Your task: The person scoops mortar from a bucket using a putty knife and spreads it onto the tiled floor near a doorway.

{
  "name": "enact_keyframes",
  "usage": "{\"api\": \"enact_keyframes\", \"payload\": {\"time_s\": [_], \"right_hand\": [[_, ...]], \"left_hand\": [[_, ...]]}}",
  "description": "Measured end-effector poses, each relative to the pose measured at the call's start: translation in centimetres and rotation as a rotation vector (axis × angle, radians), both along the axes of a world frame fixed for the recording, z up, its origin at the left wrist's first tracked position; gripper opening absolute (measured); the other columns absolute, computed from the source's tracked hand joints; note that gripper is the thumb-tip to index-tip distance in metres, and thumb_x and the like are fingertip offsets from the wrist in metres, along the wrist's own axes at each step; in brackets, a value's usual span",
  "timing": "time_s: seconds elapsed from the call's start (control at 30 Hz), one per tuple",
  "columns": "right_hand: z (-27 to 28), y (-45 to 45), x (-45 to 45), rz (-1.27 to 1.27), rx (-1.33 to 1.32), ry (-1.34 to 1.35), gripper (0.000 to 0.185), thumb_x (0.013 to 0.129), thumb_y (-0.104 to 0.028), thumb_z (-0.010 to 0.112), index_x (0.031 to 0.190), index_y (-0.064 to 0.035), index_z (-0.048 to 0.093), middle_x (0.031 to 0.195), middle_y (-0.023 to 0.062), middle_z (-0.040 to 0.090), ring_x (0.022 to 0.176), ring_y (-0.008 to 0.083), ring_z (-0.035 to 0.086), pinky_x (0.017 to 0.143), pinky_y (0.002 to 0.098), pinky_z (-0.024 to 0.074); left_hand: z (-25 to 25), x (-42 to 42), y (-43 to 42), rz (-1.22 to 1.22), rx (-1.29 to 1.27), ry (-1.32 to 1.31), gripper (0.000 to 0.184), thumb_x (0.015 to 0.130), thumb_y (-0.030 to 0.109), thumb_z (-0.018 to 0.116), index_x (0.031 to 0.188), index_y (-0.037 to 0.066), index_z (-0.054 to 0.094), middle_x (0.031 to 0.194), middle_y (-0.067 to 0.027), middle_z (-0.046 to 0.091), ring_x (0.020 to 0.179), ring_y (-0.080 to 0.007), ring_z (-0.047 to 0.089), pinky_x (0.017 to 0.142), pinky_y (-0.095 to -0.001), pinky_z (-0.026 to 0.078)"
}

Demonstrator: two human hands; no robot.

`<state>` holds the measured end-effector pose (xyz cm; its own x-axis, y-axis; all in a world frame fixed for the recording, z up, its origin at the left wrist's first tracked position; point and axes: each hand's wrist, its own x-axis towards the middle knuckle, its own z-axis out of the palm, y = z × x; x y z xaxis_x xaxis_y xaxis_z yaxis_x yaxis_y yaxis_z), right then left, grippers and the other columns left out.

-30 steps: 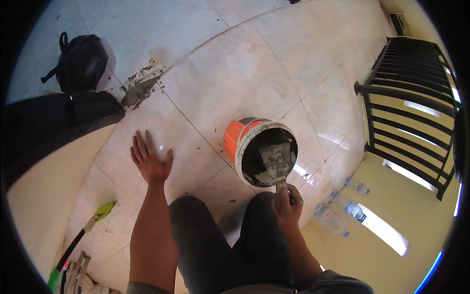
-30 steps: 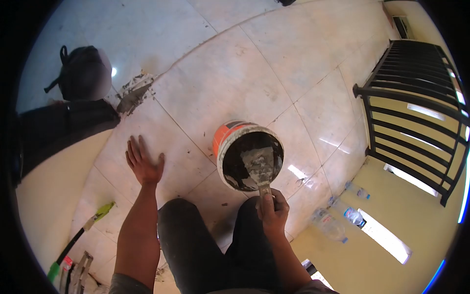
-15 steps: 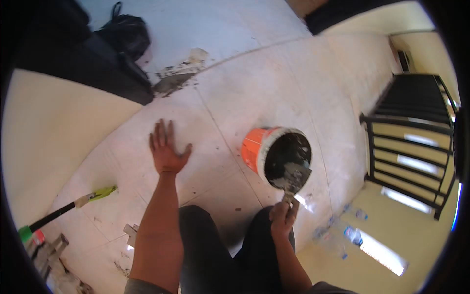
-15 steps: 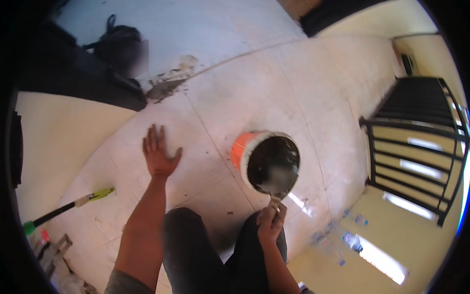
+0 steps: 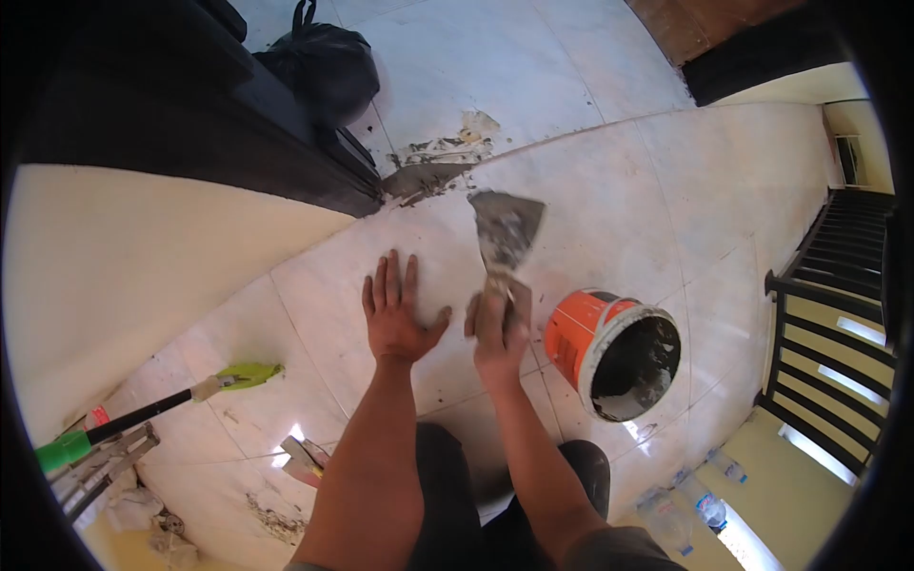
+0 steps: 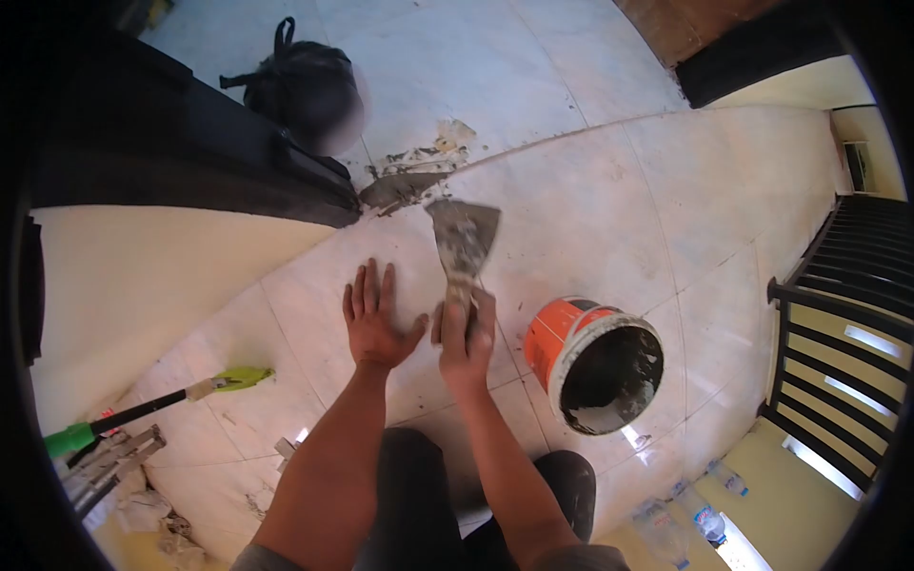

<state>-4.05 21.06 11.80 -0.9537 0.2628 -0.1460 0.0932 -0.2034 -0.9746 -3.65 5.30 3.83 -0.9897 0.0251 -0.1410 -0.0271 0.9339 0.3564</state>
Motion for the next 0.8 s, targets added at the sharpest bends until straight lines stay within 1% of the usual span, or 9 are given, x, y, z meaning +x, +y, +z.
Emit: {"api": "enact_keyframes", "payload": {"time_s": [0.1, 0.17, 0.2, 0.23, 0.3, 0.33, 0.4, 0.6, 0.8], "right_hand": [[-6.0, -1.4, -4.6, -0.002, 0.099, -0.040, 0.018, 0.117, -0.011, 0.055, 0.131, 0.0002, 0.055, 0.081, 0.0047, 0.060, 0.065, 0.0133, 0.056, 0.061, 0.0295, 0.0453], [-7.9, -1.9, -6.0, -0.060, 0.496, 0.036, 0.015, 0.114, -0.009, 0.058, 0.127, -0.0008, 0.058, 0.084, 0.0113, 0.064, 0.067, 0.0215, 0.060, 0.064, 0.0362, 0.0490], [-8.0, -2.2, -6.3, -0.093, 0.522, 0.019, 0.015, 0.112, -0.009, 0.061, 0.125, -0.0007, 0.060, 0.090, 0.0193, 0.070, 0.071, 0.0346, 0.067, 0.066, 0.0445, 0.0519], [-8.1, -2.3, -6.5, -0.089, 0.520, 0.016, 0.015, 0.112, -0.009, 0.061, 0.125, -0.0007, 0.060, 0.090, 0.0193, 0.070, 0.071, 0.0346, 0.067, 0.066, 0.0445, 0.0519], [-8.1, -2.3, -6.8, -0.085, 0.710, 0.051, 0.017, 0.112, -0.010, 0.062, 0.126, -0.0005, 0.061, 0.095, 0.0223, 0.073, 0.081, 0.0424, 0.073, 0.069, 0.0466, 0.0557], [-8.1, -2.4, -6.9, -0.081, 0.707, 0.051, 0.017, 0.112, -0.010, 0.062, 0.126, -0.0005, 0.061, 0.095, 0.0223, 0.073, 0.081, 0.0424, 0.073, 0.069, 0.0466, 0.0557], [-8.2, -2.7, -7.0, -0.059, 0.724, 0.021, 0.018, 0.111, -0.011, 0.064, 0.127, -0.0006, 0.063, 0.101, 0.0243, 0.075, 0.091, 0.0462, 0.076, 0.073, 0.0477, 0.0590], [-9.1, -3.3, -7.1, -0.056, 0.789, 0.075, 0.021, 0.110, -0.011, 0.066, 0.128, -0.0013, 0.065, 0.108, 0.0240, 0.077, 0.095, 0.0451, 0.077, 0.074, 0.0478, 0.0615], [-9.5, -3.3, -6.6, -0.055, 0.852, 0.044, 0.022, 0.108, -0.009, 0.067, 0.128, -0.0014, 0.066, 0.108, 0.0234, 0.078, 0.098, 0.0455, 0.077, 0.077, 0.0486, 0.0624]], "left_hand": [[0.3, -0.2, 0.1, 0.013, 0.002, -0.038, 0.111, 0.084, 0.062, 0.079, 0.177, 0.021, 0.034, 0.185, -0.0163, 0.026, 0.171, -0.0357, 0.021, 0.138, -0.0580, 0.014], [0.3, -0.3, 0.1, 0.013, -0.002, -0.042, 0.111, 0.084, 0.061, 0.079, 0.177, 0.021, 0.034, 0.185, -0.0158, 0.026, 0.171, -0.0353, 0.021, 0.138, -0.0578, 0.014], [0.3, -0.3, 0.1, 0.017, 0.009, -0.044, 0.111, 0.084, 0.061, 0.079, 0.177, 0.021, 0.034, 0.185, -0.0154, 0.026, 0.171, -0.0349, 0.021, 0.138, -0.0577, 0.014], [0.3, -0.2, 0.1, 0.022, 0.020, -0.045, 0.111, 0.084, 0.061, 0.080, 0.176, 0.021, 0.034, 0.185, -0.0150, 0.026, 0.171, -0.0345, 0.021, 0.138, -0.0577, 0.014], [0.3, -0.2, 0.1, 0.025, 0.021, -0.050, 0.111, 0.083, 0.061, 0.079, 0.176, 0.021, 0.034, 0.185, -0.0146, 0.027, 0.171, -0.0339, 0.021, 0.138, -0.0576, 0.013], [0.3, -0.2, 0.1, 0.024, 0.023, -0.050, 0.111, 0.083, 0.062, 0.079, 0.176, 0.021, 0.035, 0.184, -0.0142, 0.027, 0.171, -0.0334, 0.021, 0.138, -0.0575, 0.013], [0.1, -0.1, 0.0, 0.021, 0.023, -0.042, 0.111, 0.083, 0.062, 0.079, 0.176, 0.022, 0.035, 0.184, -0.0141, 0.027, 0.171, -0.0330, 0.021, 0.138, -0.0572, 0.013], [0.3, -0.3, 0.0, 0.023, 0.016, -0.075, 0.112, 0.082, 0.063, 0.079, 0.176, 0.021, 0.035, 0.185, -0.0135, 0.026, 0.172, -0.0320, 0.020, 0.139, -0.0562, 0.011], [0.0, -0.1, -0.1, 0.014, 0.028, -0.068, 0.115, 0.081, 0.064, 0.080, 0.176, 0.020, 0.034, 0.185, -0.0150, 0.024, 0.172, -0.0332, 0.018, 0.139, -0.0562, 0.010]]}}
